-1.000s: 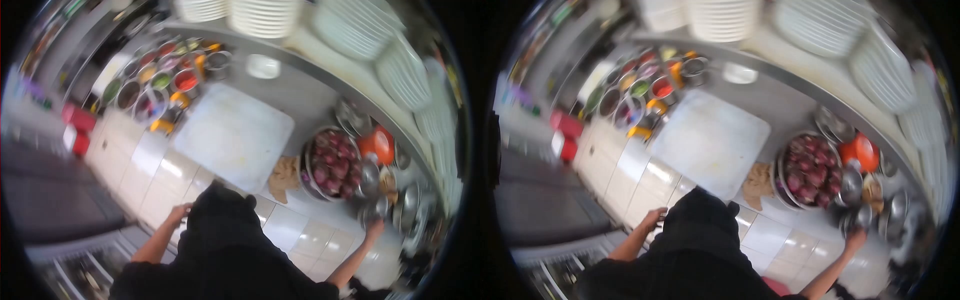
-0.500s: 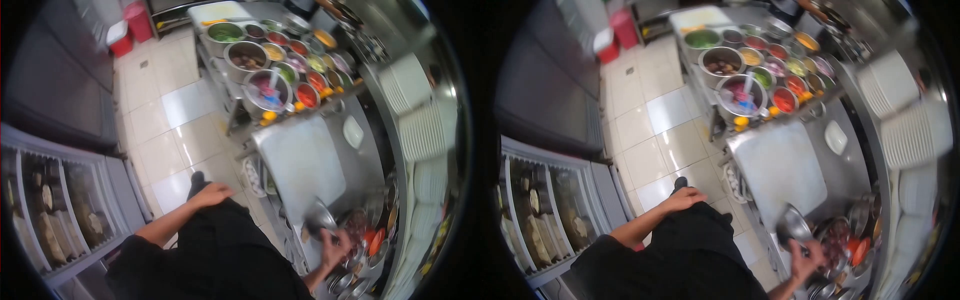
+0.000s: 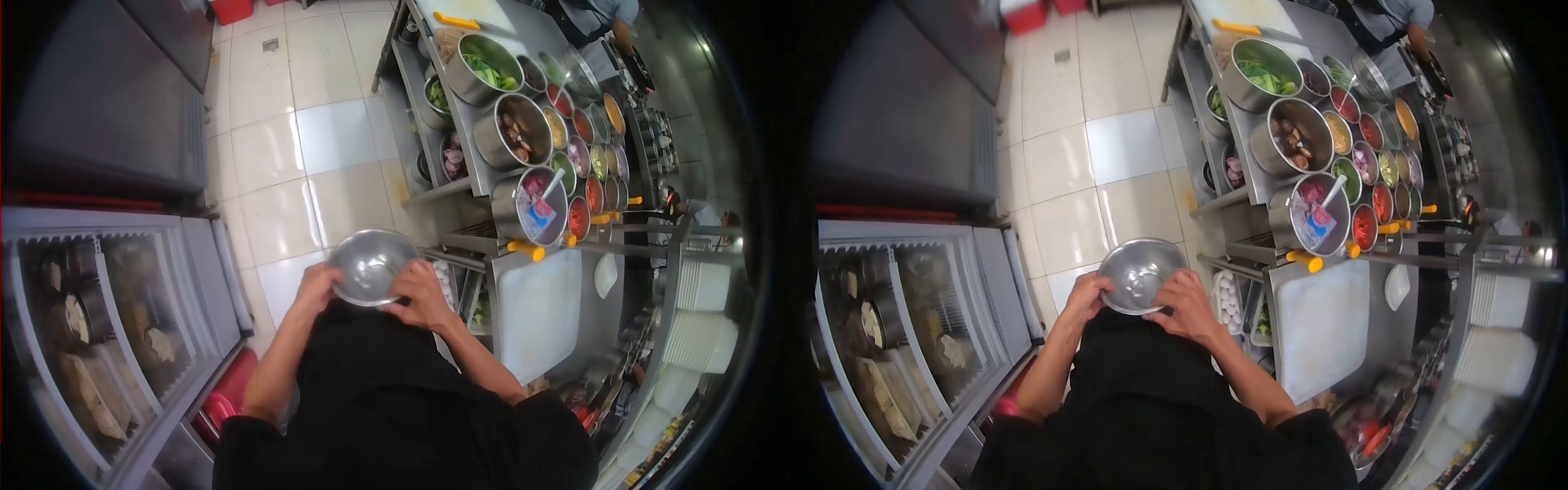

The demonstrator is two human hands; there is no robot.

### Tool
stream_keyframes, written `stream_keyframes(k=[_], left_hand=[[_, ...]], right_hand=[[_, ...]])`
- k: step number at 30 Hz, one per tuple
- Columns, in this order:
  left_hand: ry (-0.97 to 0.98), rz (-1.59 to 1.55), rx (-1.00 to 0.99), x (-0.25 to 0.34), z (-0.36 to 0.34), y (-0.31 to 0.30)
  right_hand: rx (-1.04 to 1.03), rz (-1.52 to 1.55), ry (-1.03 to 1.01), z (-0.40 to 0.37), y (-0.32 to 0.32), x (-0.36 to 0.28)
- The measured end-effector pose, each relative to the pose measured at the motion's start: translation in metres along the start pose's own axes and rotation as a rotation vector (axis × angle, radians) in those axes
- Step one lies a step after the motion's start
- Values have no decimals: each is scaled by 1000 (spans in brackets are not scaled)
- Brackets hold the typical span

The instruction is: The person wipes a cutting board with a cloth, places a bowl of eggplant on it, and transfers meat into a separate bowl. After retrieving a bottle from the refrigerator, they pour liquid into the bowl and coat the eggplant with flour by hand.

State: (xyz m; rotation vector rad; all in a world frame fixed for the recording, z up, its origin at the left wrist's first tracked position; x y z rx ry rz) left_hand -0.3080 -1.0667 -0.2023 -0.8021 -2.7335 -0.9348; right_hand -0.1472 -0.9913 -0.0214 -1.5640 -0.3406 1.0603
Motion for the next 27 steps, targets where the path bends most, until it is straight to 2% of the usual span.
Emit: stream_keyframes(k=[5,7,9,11,13,15,17,20,23,25,26,27], left_hand=[[103,-111,195,41,12,-23],[196,-209,335,56,11,-31],[221,-262,411,61,21,-49],[251,-312,488,66,29,-68],[313,-380,538,76,34,-78],[308,-418,555,89,38,-74],[461,-531,568,113,39,-59],[475,-565,640,148,46,-40],[491,-579,668,175,73,-57],[480,-561,672,200,101,-69],[474,-547,670,216,115,-74],[468,-533,668,231,129,-81]], right_hand=[[-73,135,59,63,25,45],[37,135,229,90,33,78],[50,154,240,122,42,115],[156,104,370,158,45,164],[131,192,625,202,52,213],[252,5,643,245,67,275],[270,-75,628,307,65,312],[262,-91,738,381,73,383],[258,-175,811,446,86,456],[364,-569,898,482,91,504],[358,-581,919,495,87,527],[188,-393,1094,507,80,550]])
Point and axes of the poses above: each hand's wrist, its own z-axis towards the middle knuckle, its own y-axis out of the palm, x = y × z, the point moved 6 cm from there along z, towards the middle knuckle, and after that the axes turned 14 degrees about -z, right-handed, at the moved point
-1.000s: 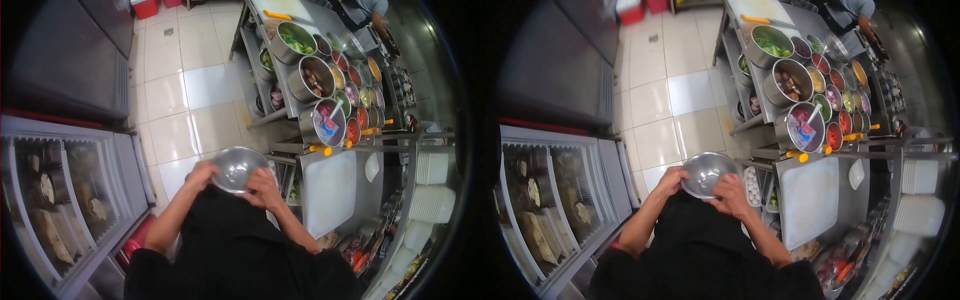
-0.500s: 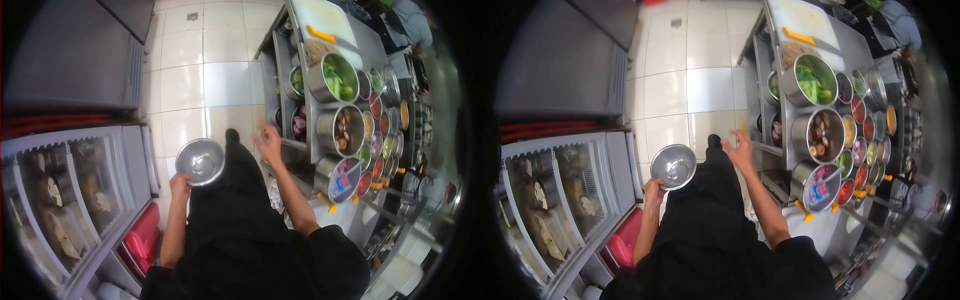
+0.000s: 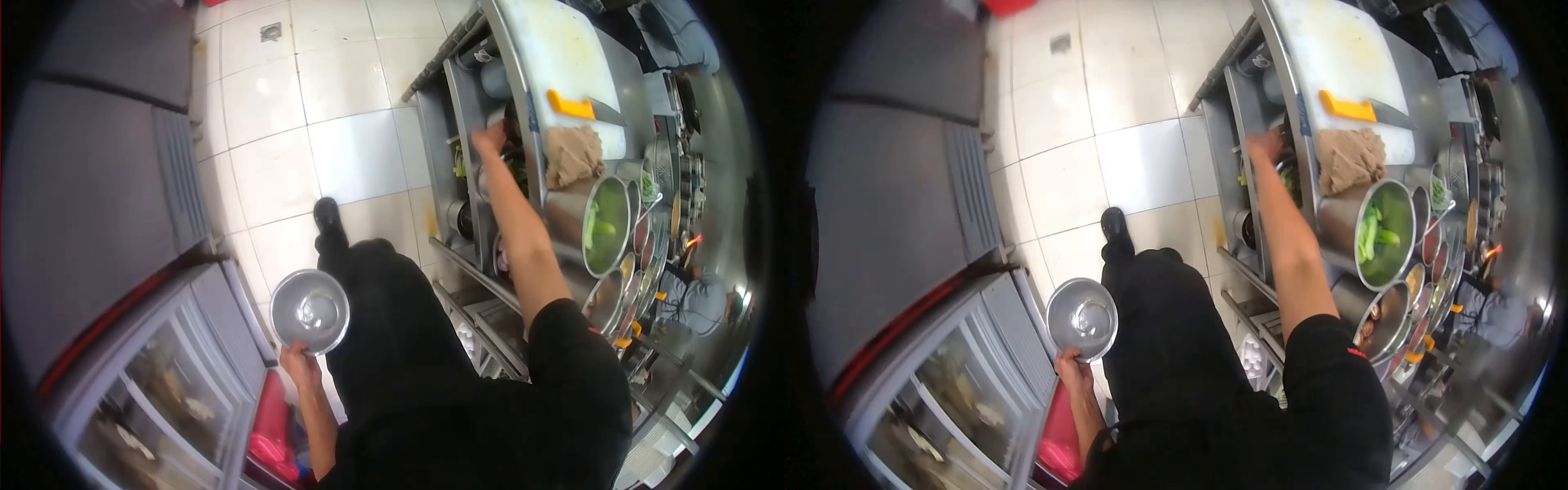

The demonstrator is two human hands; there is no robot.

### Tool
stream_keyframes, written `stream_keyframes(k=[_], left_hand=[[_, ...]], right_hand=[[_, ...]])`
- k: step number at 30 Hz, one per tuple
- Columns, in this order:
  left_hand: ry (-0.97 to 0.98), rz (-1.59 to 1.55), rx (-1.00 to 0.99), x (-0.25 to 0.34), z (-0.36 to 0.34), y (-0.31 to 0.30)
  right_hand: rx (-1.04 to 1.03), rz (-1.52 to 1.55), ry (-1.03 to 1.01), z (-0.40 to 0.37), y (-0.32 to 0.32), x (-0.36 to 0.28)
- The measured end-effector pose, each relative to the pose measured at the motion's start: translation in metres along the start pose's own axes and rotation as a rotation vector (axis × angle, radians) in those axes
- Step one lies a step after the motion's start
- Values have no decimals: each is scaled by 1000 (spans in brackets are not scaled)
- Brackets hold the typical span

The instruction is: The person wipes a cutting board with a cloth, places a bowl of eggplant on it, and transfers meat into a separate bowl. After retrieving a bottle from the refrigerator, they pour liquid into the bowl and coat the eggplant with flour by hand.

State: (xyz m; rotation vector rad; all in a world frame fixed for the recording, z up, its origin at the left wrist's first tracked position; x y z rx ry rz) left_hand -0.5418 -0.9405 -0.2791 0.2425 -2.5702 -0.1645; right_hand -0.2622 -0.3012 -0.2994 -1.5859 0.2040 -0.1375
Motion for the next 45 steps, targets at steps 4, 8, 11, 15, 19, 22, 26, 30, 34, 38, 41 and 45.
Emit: stream_keyframes(k=[4,8,11,15,19,22,26,30,34,38,41,45], left_hand=[[9,89,-52,36,52,77],[-31,321,-94,55,114,102],[25,404,-113,80,123,170],[79,571,-198,93,150,237],[55,584,-270,78,167,302],[30,578,-329,49,172,349],[66,730,-499,-1,162,415],[63,921,-717,-72,151,458],[52,1029,-769,-124,130,487],[162,1222,-806,-150,128,522],[182,1203,-819,-167,135,548],[149,1119,-839,-185,145,579]], right_hand=[[-379,-133,109,84,62,11],[-339,-155,190,86,66,0],[-227,-113,375,55,39,-17],[-242,-103,337,41,39,-33],[79,95,227,33,26,-59],[13,157,229,39,7,-63],[19,216,300,46,8,-43],[-87,74,204,90,22,-20],[-124,-78,18,115,43,-19],[-189,60,99,138,136,37],[-32,-48,0,141,146,39],[49,-88,-111,154,158,51]])
Point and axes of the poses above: each hand's wrist, its own z-axis towards the middle knuckle, its own y-axis out of the palm, x = y × z, the point moved 6 cm from there along z, towards the middle knuckle, and after that the axes turned 14 degrees about -z, right-handed, at the moved point
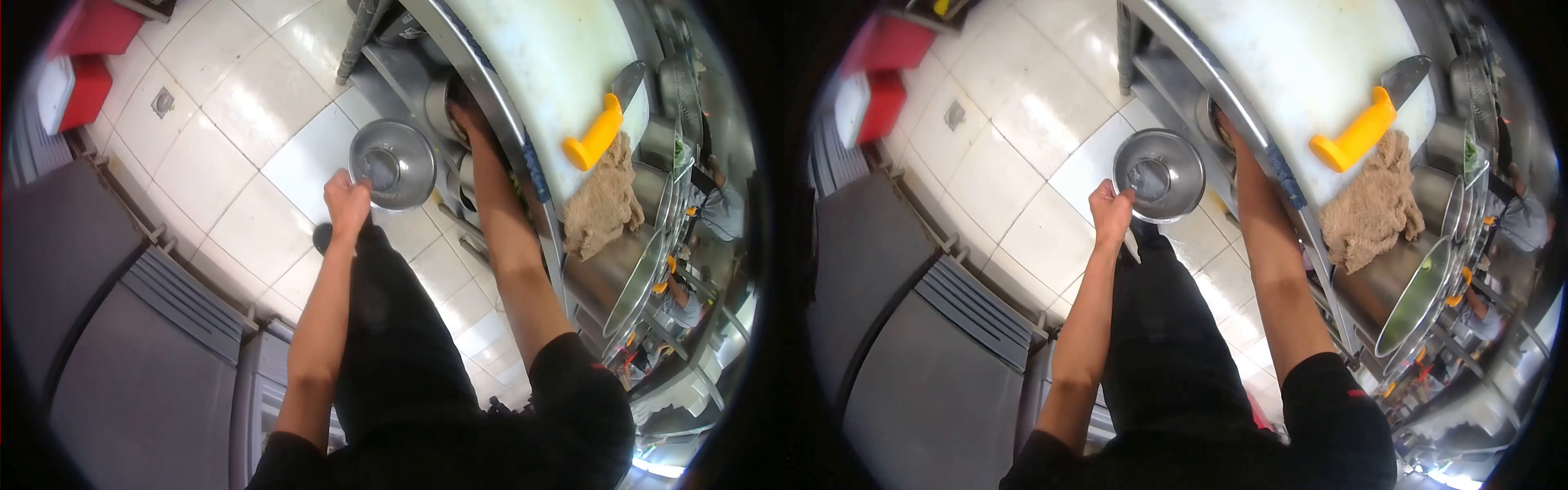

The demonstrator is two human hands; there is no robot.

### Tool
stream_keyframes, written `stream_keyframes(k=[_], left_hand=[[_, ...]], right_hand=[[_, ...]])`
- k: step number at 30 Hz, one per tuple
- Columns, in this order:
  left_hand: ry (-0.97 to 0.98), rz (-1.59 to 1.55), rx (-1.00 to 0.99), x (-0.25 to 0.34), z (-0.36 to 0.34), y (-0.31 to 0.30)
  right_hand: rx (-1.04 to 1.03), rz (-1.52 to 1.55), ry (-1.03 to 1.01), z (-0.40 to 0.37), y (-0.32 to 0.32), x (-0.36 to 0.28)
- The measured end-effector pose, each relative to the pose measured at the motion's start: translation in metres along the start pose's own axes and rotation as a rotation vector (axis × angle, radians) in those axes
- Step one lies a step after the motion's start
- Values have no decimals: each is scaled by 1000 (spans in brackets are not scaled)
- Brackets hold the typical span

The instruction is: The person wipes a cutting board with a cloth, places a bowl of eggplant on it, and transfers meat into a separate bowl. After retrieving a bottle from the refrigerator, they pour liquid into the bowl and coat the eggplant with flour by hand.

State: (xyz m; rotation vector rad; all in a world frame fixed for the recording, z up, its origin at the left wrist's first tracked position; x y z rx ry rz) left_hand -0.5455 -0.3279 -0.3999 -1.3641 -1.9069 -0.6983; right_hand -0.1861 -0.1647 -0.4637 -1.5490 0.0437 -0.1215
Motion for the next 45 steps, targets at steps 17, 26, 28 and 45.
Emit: stream_keyframes(k=[17,26,28,45], left_hand=[[-22,-80,-60,26,27,17],[14,-286,-123,27,10,6],[22,-308,-137,22,10,5],[-69,-357,-200,12,22,8]], right_hand=[[7,826,413,-54,-130,-53],[-146,594,192,-129,-197,-204],[-279,589,214,-136,-187,-209],[-59,165,-346,-18,-17,-2]])
Point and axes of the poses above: each hand's wrist, its own z-axis towards the middle knuckle, its own y-axis out of the palm, x = y × z, the point moved 6 cm from there along z, towards the middle knuckle, and after that the axes turned 14 degrees about -z, right-handed, at the moved point
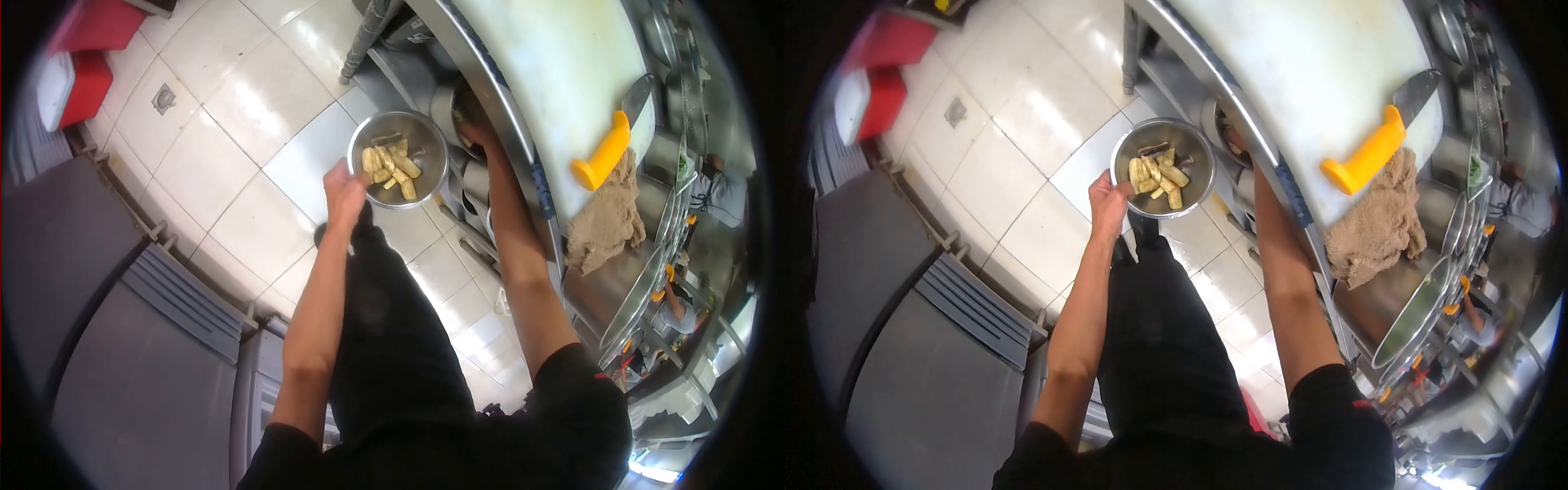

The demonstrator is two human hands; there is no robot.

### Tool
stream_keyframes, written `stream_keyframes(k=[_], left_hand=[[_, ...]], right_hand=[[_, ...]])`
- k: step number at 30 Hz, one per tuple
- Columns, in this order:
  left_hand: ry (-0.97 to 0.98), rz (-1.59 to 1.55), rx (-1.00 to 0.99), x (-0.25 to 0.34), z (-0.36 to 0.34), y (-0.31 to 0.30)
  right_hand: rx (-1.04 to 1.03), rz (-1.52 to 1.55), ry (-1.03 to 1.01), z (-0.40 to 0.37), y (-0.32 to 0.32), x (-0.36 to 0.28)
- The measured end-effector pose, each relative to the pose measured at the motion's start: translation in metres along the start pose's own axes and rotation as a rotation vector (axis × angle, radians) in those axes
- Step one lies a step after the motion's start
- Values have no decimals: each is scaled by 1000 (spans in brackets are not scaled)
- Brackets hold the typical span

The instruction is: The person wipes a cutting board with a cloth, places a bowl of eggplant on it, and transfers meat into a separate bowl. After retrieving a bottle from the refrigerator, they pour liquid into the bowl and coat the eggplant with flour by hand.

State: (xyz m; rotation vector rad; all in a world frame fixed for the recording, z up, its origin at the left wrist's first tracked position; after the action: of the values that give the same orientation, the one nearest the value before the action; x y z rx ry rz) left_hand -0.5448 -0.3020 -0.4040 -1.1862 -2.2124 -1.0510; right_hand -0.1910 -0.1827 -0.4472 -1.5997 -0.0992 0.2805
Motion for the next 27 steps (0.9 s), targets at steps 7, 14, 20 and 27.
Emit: stream_keyframes(k=[7,14,20,27], left_hand=[[2,14,54,-4,-2,4],[-9,-29,43,0,6,14],[-27,-131,79,0,3,13],[-35,-172,77,1,4,20]], right_hand=[[31,96,163,-7,-11,-25],[63,191,331,17,-20,-32],[91,271,476,16,-32,-51],[132,348,634,24,-50,-72]])
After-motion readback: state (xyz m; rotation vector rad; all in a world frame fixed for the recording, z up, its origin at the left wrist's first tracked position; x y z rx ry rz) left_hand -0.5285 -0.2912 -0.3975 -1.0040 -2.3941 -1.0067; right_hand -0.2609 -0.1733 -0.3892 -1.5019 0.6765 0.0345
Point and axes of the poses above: each hand's wrist, its own z-axis towards the middle knuckle, its own y-axis out of the palm, x = y × z, the point moved 6 cm from there along z, towards the middle knuckle, and after that the axes turned 14 degrees about -z, right-handed, at the moved point
